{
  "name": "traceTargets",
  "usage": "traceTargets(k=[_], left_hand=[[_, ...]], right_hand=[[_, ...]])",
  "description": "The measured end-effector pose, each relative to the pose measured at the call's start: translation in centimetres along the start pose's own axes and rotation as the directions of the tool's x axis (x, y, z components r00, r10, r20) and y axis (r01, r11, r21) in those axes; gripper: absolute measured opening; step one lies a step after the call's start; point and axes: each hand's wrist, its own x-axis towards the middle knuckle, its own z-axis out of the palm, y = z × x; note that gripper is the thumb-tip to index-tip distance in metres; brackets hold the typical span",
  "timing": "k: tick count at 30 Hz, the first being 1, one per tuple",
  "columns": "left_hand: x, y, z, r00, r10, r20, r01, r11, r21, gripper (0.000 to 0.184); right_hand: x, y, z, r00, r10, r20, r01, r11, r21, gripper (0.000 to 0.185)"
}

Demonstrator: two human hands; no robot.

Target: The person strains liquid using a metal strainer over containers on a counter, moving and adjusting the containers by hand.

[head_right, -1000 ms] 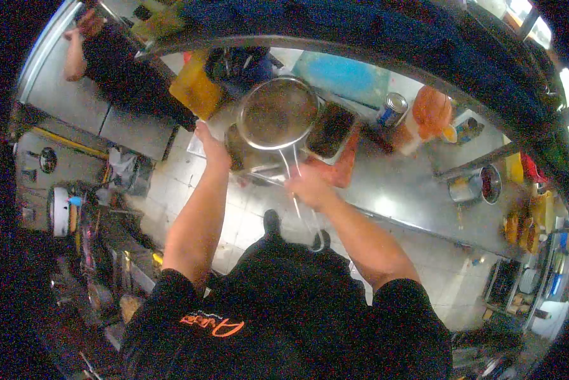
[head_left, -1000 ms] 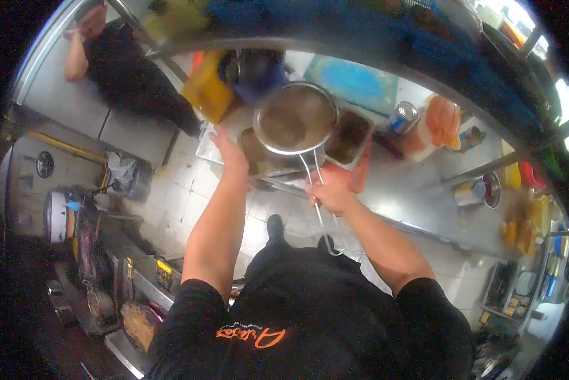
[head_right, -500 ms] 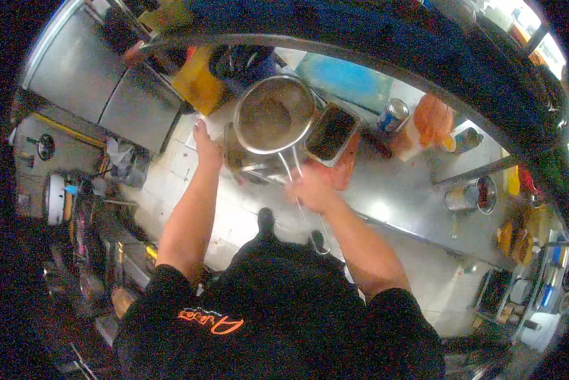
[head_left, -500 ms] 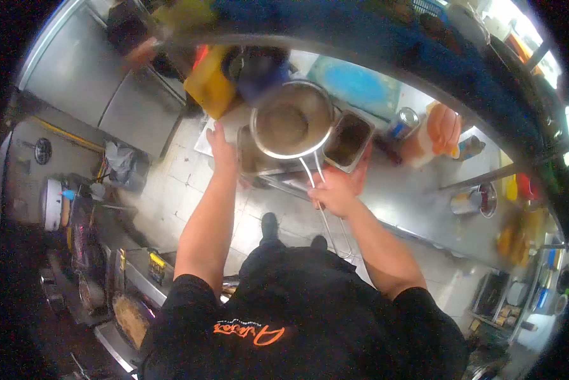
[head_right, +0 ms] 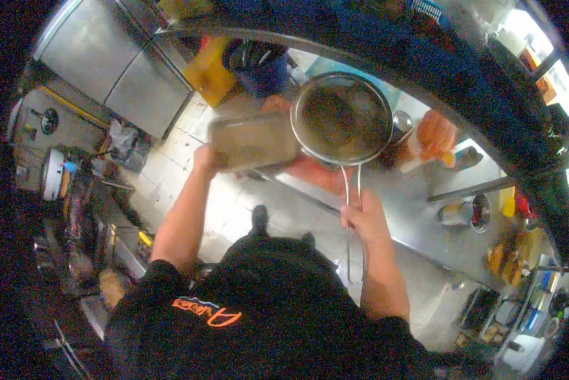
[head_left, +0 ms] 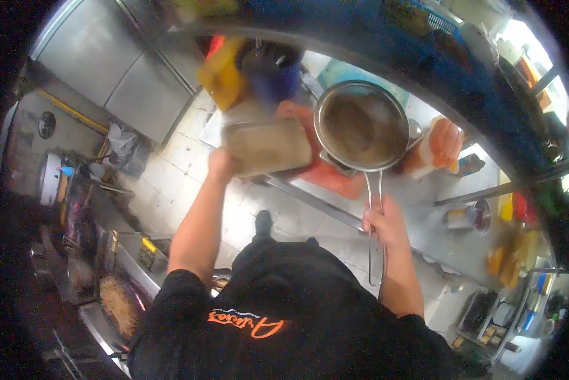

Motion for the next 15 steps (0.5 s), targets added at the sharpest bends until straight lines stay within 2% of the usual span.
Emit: traceTargets(k=[1,2,3,4,5,7,10,11,13,15], left_hand=[[-1.7,3.1,-3.1,0.999,0.048,-0.01,-0.045,0.978,0.206,0.015],[-3.4,6.7,-5.2,0.993,0.119,0.026,-0.116,0.858,0.5,0.014],[-3.1,5.9,-5.4,0.997,-0.059,-0.042,0.062,0.996,0.061,0.014],[-3.2,6.1,-5.9,0.985,-0.165,-0.04,0.149,0.952,-0.267,0.015],[-3.2,6.4,-6.4,0.962,-0.269,-0.038,0.2,0.798,-0.569,0.015],[-3.9,9.7,-8.5,0.961,-0.275,-0.021,0.141,0.557,-0.818,0.016],[-2.8,13.6,-9.2,0.92,-0.393,-0.007,0.166,0.404,-0.9,0.015],[-2.9,14.9,-9.1,0.925,-0.379,-0.02,0.139,0.388,-0.911,0.015],[-4.6,19.3,-9.5,0.962,-0.259,-0.085,0.067,0.527,-0.848,0.014],[-4.4,20.0,-9.2,0.98,-0.153,-0.126,0.007,0.661,-0.75,0.014]], right_hand=[[-0.8,0.2,-1.3,1.0,0.001,-0.017,-0.003,0.997,-0.078,0.03],[-2.0,0.0,-2.0,0.999,-0.016,-0.035,0.012,0.994,-0.11,0.03],[-3.2,-0.3,-2.0,0.999,-0.03,-0.045,0.023,0.988,-0.15,0.029],[-3.7,-0.7,-2.4,0.998,-0.051,-0.042,0.042,0.983,-0.181,0.029],[-4.2,-1.5,-2.6,0.998,-0.045,-0.048,0.039,0.99,-0.136,0.028],[-6.3,-2.7,-1.4,0.996,-0.025,-0.089,0.027,0.999,0.019,0.027],[-7.9,-3.2,-2.4,0.994,-0.076,-0.083,0.087,0.986,0.142,0.025],[-8.3,-3.9,-2.5,0.994,-0.072,-0.081,0.085,0.981,0.174,0.024],[-9.3,-4.1,-3.5,0.991,-0.033,-0.128,0.056,0.983,0.174,0.023],[-10.8,-3.6,-3.8,0.986,-0.014,-0.168,0.046,0.981,0.188,0.025]])
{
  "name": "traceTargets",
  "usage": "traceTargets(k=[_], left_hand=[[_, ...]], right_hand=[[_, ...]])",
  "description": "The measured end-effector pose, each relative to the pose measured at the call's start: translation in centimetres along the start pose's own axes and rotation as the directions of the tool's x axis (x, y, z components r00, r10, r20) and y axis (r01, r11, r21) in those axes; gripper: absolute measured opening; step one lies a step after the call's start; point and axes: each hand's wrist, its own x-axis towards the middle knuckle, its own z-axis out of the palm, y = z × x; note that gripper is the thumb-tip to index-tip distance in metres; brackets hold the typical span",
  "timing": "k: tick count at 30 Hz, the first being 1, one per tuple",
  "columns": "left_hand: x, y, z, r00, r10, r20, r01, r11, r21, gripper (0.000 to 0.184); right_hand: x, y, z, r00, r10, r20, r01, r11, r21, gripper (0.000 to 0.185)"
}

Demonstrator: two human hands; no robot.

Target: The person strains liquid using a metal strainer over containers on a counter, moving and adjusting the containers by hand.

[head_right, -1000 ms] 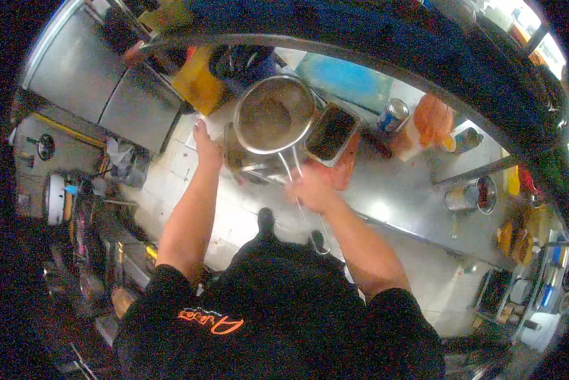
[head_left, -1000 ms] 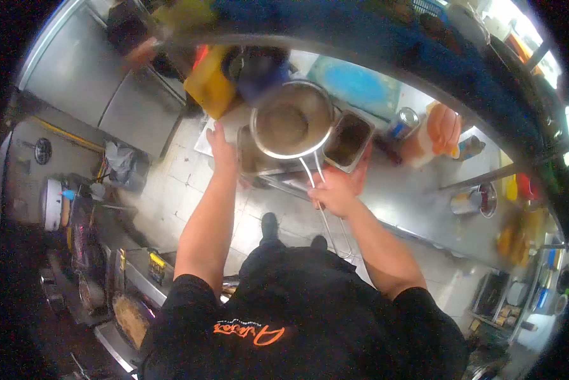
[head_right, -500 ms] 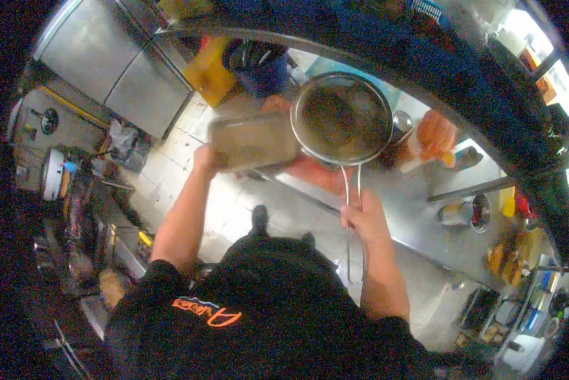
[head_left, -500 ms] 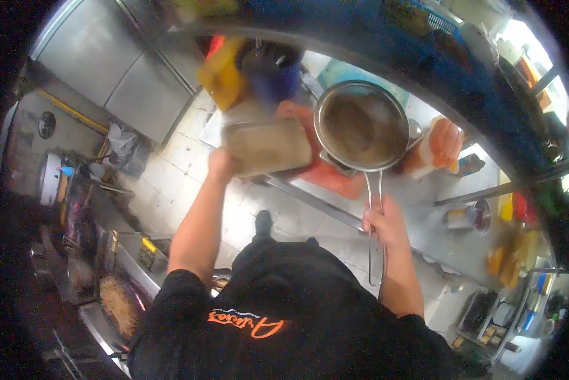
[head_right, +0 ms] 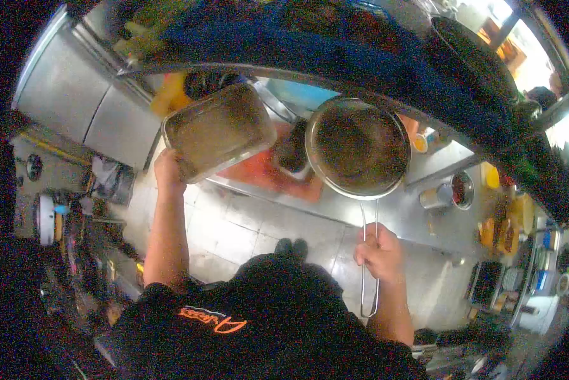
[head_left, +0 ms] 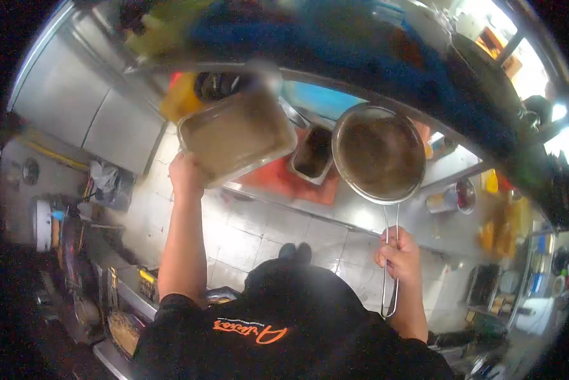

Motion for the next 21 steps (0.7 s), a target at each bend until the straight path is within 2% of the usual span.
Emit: traceTargets(k=[2,3,5,7,9,12,15,18,21], left_hand=[[0.7,-1.1,1.1,0.996,0.089,0.032,-0.093,0.985,0.146,0.017],[-0.5,-0.2,2.3,0.998,0.048,0.03,-0.051,0.993,0.108,0.018],[-3.2,3.7,5.5,0.999,-0.025,0.03,0.024,0.998,0.052,0.02],[-2.1,0.9,6.2,0.995,0.088,0.052,-0.092,0.992,0.088,0.025],[-3.3,1.4,7.5,0.975,0.195,0.106,-0.208,0.97,0.123,0.028],[-7.8,4.5,11.4,0.932,0.356,0.07,-0.35,0.833,0.428,0.034],[-10.2,4.5,13.9,0.84,0.534,0.095,-0.472,0.632,0.615,0.037],[-12.3,4.1,16.4,0.813,0.563,0.147,-0.51,0.569,0.645,0.037],[-12.6,2.9,18.3,0.809,0.568,0.154,-0.506,0.538,0.674,0.034]], right_hand=[[-1.6,0.5,-0.8,0.997,-0.02,-0.074,0.015,0.998,-0.068,0.028],[-2.5,0.5,-1.6,0.995,-0.023,-0.1,0.012,0.993,-0.114,0.029],[-4.3,-0.3,-3.2,0.996,0.022,-0.088,-0.026,0.999,-0.044,0.029],[-5.8,-0.5,-4.9,0.996,0.04,-0.074,-0.04,0.999,-0.007,0.03],[-6.6,-0.7,-7.3,0.998,0.023,-0.059,-0.024,1.0,-0.019,0.031],[-6.8,-1.8,-11.0,1.0,-0.021,0.017,0.022,0.999,-0.041,0.029],[-6.9,-2.8,-15.2,0.997,-0.018,0.078,0.024,0.997,-0.078,0.034],[-7.3,-4.2,-18.4,0.985,0.069,0.161,-0.051,0.992,-0.118,0.033],[-7.3,-5.5,-20.8,0.964,0.118,0.24,-0.055,0.965,-0.256,0.032]])
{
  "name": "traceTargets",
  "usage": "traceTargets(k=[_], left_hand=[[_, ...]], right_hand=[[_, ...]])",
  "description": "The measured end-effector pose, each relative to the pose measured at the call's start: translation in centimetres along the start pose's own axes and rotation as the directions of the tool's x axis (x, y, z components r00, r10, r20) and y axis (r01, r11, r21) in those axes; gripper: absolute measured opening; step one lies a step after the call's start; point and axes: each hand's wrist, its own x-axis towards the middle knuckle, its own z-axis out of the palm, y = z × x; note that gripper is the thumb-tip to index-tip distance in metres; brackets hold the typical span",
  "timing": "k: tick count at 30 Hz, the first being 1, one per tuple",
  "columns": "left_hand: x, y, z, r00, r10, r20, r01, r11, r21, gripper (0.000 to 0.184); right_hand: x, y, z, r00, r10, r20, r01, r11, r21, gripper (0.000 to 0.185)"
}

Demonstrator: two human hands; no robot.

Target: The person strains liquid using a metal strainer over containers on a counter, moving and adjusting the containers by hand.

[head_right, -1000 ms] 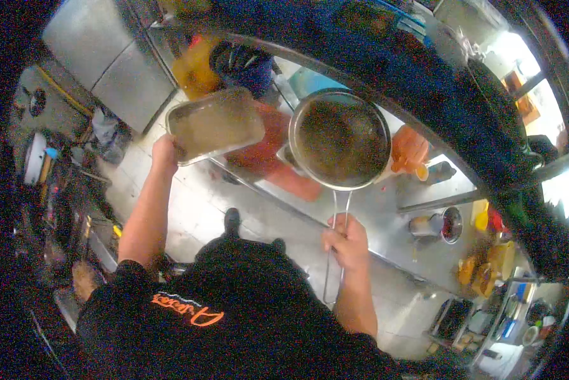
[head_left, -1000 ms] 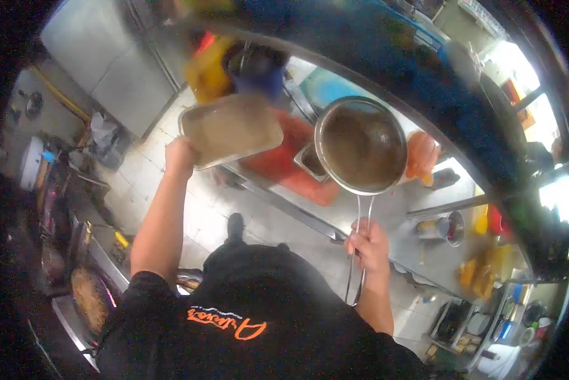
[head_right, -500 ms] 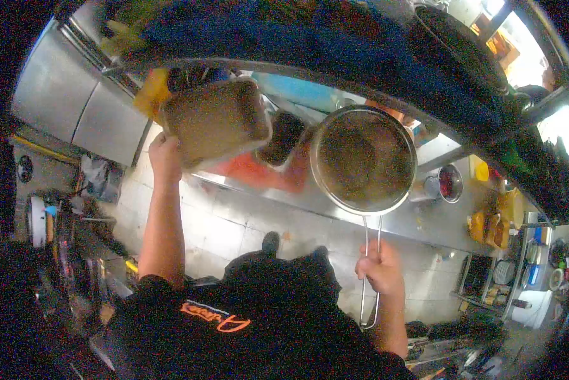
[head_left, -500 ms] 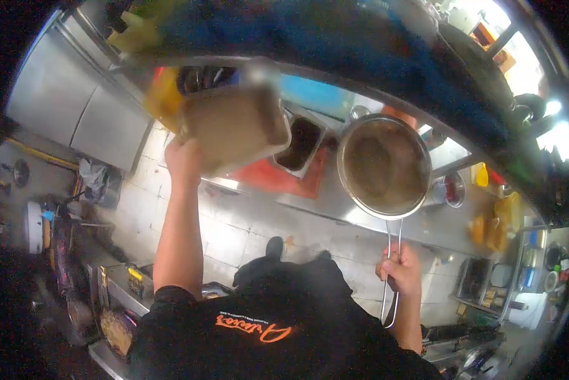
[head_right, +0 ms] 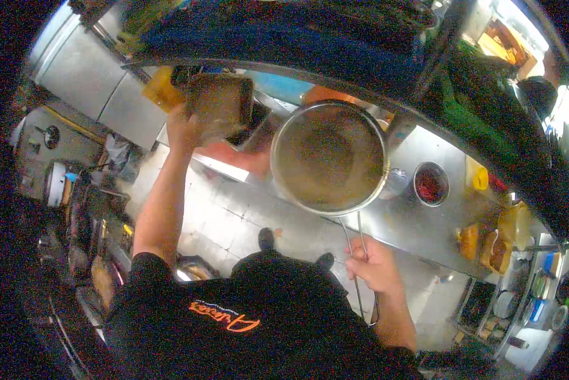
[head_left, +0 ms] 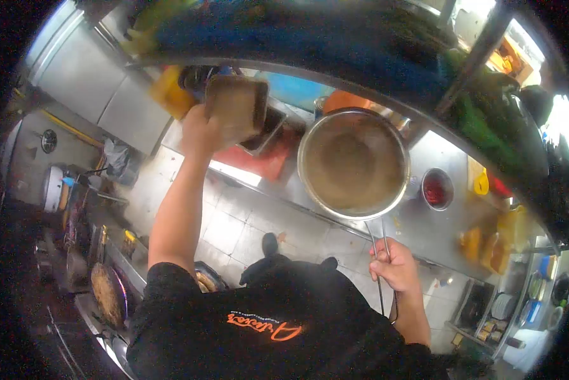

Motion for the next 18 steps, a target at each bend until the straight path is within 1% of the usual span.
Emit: traceTargets(k=[3,6,9,11,13,14,16,18], left_hand=[[0.2,0.4,1.0,0.995,0.078,0.059,-0.087,0.982,0.17,0.032],[-0.9,1.9,0.9,0.988,0.128,0.087,-0.145,0.96,0.24,0.031],[-1.9,3.5,1.0,0.975,0.183,0.125,-0.213,0.93,0.3,0.03],[-2.1,4.0,0.7,0.982,0.161,0.103,-0.186,0.928,0.322,0.029],[-3.2,5.1,0.1,0.988,0.069,0.135,-0.112,0.934,0.339,0.029],[-3.8,6.0,-0.1,0.985,-0.006,0.171,-0.054,0.937,0.346,0.03],[-3.7,5.9,0.0,0.991,0.024,0.135,-0.069,0.939,0.337,0.031],[-3.5,2.7,1.4,0.975,0.221,-0.001,-0.209,0.924,0.319,0.032]], right_hand=[[-1.0,0.0,-2.0,0.993,0.032,0.115,-0.032,0.999,-0.001,0.03],[-1.5,0.8,-3.0,0.984,-0.017,0.178,0.009,0.999,0.044,0.03],[-2.0,1.0,-3.6,0.979,-0.039,0.2,0.037,0.999,0.013,0.03],[-2.7,1.2,-4.1,0.98,-0.035,0.195,0.031,0.999,0.024,0.03],[-3.5,1.4,-4.1,0.981,-0.03,0.191,0.025,0.999,0.028,0.03],[-3.7,1.4,-4.1,0.981,-0.036,0.189,0.032,0.999,0.025,0.03],[-3.8,1.2,-4.1,0.983,-0.045,0.181,0.043,0.999,0.014,0.03],[-4.2,1.4,-4.3,0.985,-0.035,0.168,0.035,0.999,0.002,0.029]])
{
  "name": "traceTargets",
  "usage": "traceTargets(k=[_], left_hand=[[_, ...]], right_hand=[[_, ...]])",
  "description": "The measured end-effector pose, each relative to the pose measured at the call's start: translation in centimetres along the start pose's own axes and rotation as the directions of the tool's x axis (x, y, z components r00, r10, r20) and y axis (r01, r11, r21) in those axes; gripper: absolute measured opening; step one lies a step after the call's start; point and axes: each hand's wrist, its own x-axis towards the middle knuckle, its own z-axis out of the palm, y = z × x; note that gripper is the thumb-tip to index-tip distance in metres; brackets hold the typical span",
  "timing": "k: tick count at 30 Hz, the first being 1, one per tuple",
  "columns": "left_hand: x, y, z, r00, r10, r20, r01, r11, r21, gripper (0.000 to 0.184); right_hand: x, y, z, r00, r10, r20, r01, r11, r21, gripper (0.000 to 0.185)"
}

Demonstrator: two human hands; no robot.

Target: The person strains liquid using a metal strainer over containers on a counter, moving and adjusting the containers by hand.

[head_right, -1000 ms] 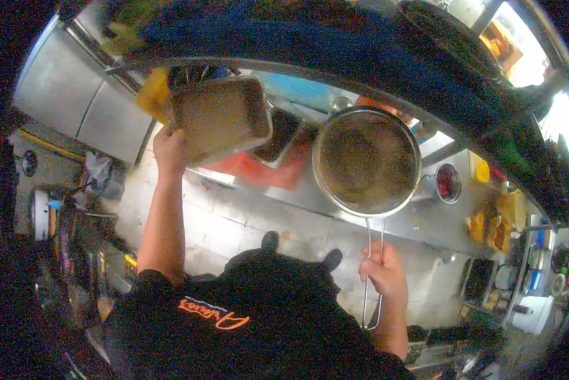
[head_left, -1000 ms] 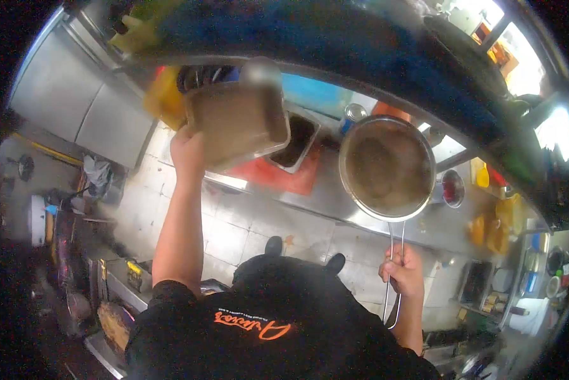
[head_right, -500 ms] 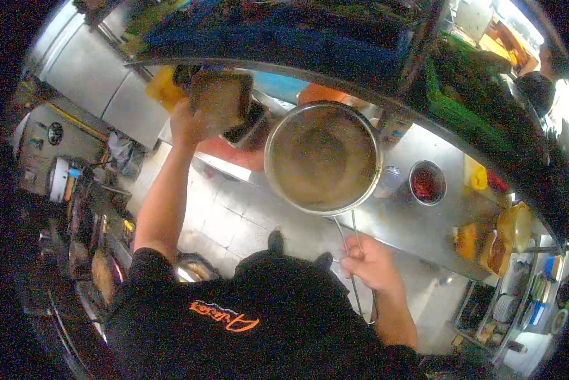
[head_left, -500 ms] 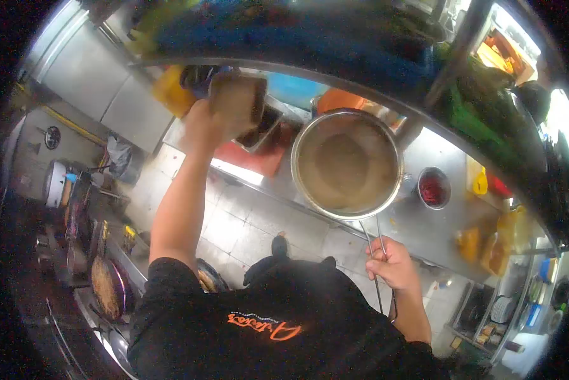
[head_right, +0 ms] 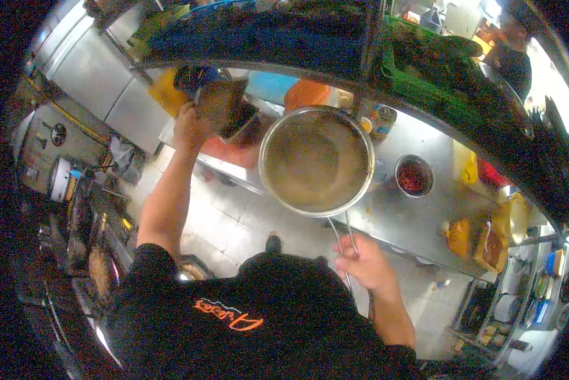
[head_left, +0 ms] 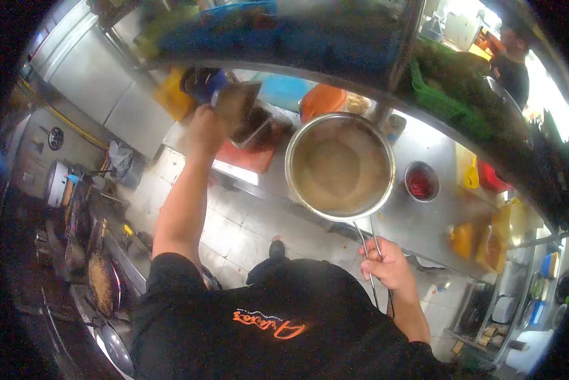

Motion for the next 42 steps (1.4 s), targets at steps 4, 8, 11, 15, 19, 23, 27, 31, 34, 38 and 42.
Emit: traceTargets(k=[4,8,11,15,19,23,27,31,34,38,42], left_hand=[[-0.3,-0.3,0.3,0.988,0.065,0.143,-0.072,0.996,0.046,0.03],[-1.5,2.4,-1.7,0.981,0.116,0.154,-0.125,0.991,0.045,0.026],[-0.6,-1.3,0.3,0.992,0.129,-0.003,-0.128,0.989,0.079,0.025],[-2.3,-6.1,2.8,0.983,-0.18,0.026,0.169,0.958,0.233,0.016],[-3.9,-2.2,-2.8,0.678,-0.735,-0.006,0.729,0.671,0.135,0.016],[-14.3,-15.8,1.7,0.577,-0.792,0.202,0.479,0.528,0.701,0.018],[-16.4,-16.9,2.5,0.508,-0.827,0.242,0.535,0.522,0.664,0.022],[-17.6,-19.2,2.1,0.404,-0.881,0.246,0.603,0.459,0.653,0.029],[-15.8,-16.8,2.1,0.176,-0.913,0.367,0.926,0.027,-0.377,0.035],[-17.4,-22.4,9.8,0.437,-0.646,0.626,0.75,-0.122,-0.65,0.027],[-18.0,-24.7,11.3,0.818,-0.119,0.562,0.352,0.877,-0.327,0.017]], right_hand=[[-0.2,0.8,-0.2,1.0,-0.007,-0.02,0.007,1.0,0.0,0.027],[-0.4,0.8,0.2,0.995,0.062,-0.076,-0.064,0.998,-0.021,0.027],[0.1,0.8,0.3,0.995,0.038,-0.09,-0.039,0.999,-0.009,0.027],[0.1,1.3,0.3,0.997,0.004,-0.075,-0.003,1.0,0.021,0.027],[0.4,3.2,-0.5,0.998,-0.063,-0.021,0.065,0.994,0.091,0.027],[0.7,4.2,-1.0,1.0,0.016,0.007,-0.017,0.987,0.158,0.028],[1.0,3.1,-0.5,1.0,0.021,-0.014,-0.019,0.992,0.125,0.028],[1.5,2.2,0.6,0.999,-0.004,-0.047,0.009,0.995,0.101,0.033],[2.4,1.1,2.1,0.999,0.0,-0.038,0.005,0.988,0.157,0.033],[3.5,0.6,3.4,0.995,0.037,-0.089,-0.035,0.999,0.025,0.035],[7.5,-1.6,6.0,0.991,0.094,-0.09,-0.108,0.981,-0.159,0.034]])
